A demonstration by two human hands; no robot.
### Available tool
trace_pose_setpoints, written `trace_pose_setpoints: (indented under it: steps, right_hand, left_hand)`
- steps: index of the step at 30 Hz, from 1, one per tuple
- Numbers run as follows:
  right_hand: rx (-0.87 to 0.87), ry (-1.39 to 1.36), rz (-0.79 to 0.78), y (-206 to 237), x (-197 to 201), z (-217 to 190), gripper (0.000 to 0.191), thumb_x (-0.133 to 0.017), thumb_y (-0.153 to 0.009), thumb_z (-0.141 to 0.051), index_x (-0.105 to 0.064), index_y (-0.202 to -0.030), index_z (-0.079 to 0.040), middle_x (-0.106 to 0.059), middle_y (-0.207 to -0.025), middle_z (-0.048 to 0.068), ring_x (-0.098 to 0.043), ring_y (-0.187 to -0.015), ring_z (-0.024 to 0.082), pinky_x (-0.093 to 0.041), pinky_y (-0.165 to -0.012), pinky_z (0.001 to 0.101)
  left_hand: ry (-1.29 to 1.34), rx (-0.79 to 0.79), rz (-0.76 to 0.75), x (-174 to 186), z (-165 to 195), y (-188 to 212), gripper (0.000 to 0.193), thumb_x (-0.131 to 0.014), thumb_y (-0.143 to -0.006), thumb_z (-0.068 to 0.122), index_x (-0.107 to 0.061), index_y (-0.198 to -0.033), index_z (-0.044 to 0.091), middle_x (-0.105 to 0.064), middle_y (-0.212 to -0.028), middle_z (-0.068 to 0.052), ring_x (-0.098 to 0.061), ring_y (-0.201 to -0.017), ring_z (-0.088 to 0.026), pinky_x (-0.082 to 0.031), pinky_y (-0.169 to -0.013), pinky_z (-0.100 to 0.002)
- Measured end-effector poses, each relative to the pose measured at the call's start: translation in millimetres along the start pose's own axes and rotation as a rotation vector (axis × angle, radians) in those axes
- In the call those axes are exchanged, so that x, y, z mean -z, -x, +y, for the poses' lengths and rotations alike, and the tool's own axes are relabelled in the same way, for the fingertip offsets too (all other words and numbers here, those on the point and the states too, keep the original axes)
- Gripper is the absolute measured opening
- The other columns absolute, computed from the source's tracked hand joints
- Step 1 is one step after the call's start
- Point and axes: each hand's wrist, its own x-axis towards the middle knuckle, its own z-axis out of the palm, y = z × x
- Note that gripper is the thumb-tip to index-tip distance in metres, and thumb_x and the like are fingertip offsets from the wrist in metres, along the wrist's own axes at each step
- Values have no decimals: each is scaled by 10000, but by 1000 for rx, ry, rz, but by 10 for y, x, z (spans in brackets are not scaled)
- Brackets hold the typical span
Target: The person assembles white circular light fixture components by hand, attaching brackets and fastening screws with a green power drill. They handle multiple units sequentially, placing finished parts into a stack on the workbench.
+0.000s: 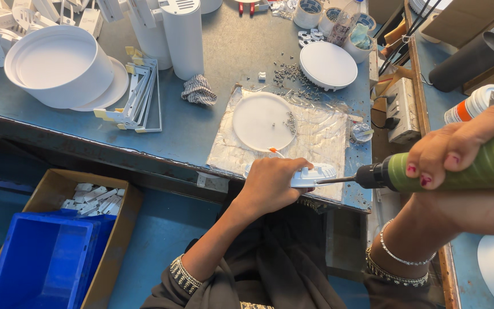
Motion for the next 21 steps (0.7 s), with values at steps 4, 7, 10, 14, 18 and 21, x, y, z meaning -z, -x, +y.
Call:
trace_pose_setpoints:
  steps: [4,7,10,14,18,21]
  right_hand:
    - [-21,13,44,20,-81,13,620,-425,-974,-551,-438,-1265,-4,-454,-816,136,-511,-489,257,-491,-507,443]
    - [-41,41,13,-9,-91,3,610,-428,-974,-551,-429,-1268,-17,-462,-826,144,-505,-486,261,-489,-505,452]
    - [-59,57,-11,-35,-101,4,578,-430,-1000,-546,-415,-1238,-20,-464,-790,136,-501,-501,269,-488,-518,456]
    - [-64,62,-15,-52,-99,23,584,-431,-1018,-553,-409,-1241,-13,-465,-804,143,-496,-519,269,-477,-531,449]
    - [-64,126,-4,-15,-57,31,577,-412,-1086,-568,-414,-1252,-15,-425,-806,128,-483,-572,275,-460,-571,444]
    - [-73,102,5,-7,12,27,577,-404,-1083,-561,-416,-1262,-13,-432,-807,133,-488,-577,280,-468,-579,444]
  left_hand:
    - [2,-7,4,3,1,21,370,-810,-782,324,-751,-1099,143,-743,-802,-129,-724,-758,-325,-541,-684,-447]
    - [-5,-22,16,-2,1,29,361,-804,-790,321,-751,-1099,142,-744,-803,-125,-728,-761,-317,-542,-684,-443]
    - [-24,-12,7,-13,5,27,361,-790,-779,288,-752,-1108,146,-745,-796,-118,-729,-754,-312,-542,-679,-439]
    - [18,-11,43,-44,21,39,337,-799,-788,291,-747,-1082,134,-748,-818,-113,-725,-753,-311,-539,-666,-436]
    - [3,-2,62,-100,47,55,348,-777,-763,219,-748,-1097,125,-754,-845,-112,-725,-762,-315,-549,-685,-430]
    - [0,9,69,-152,70,60,359,-768,-748,194,-742,-1096,111,-759,-879,-115,-724,-767,-317,-551,-686,-430]
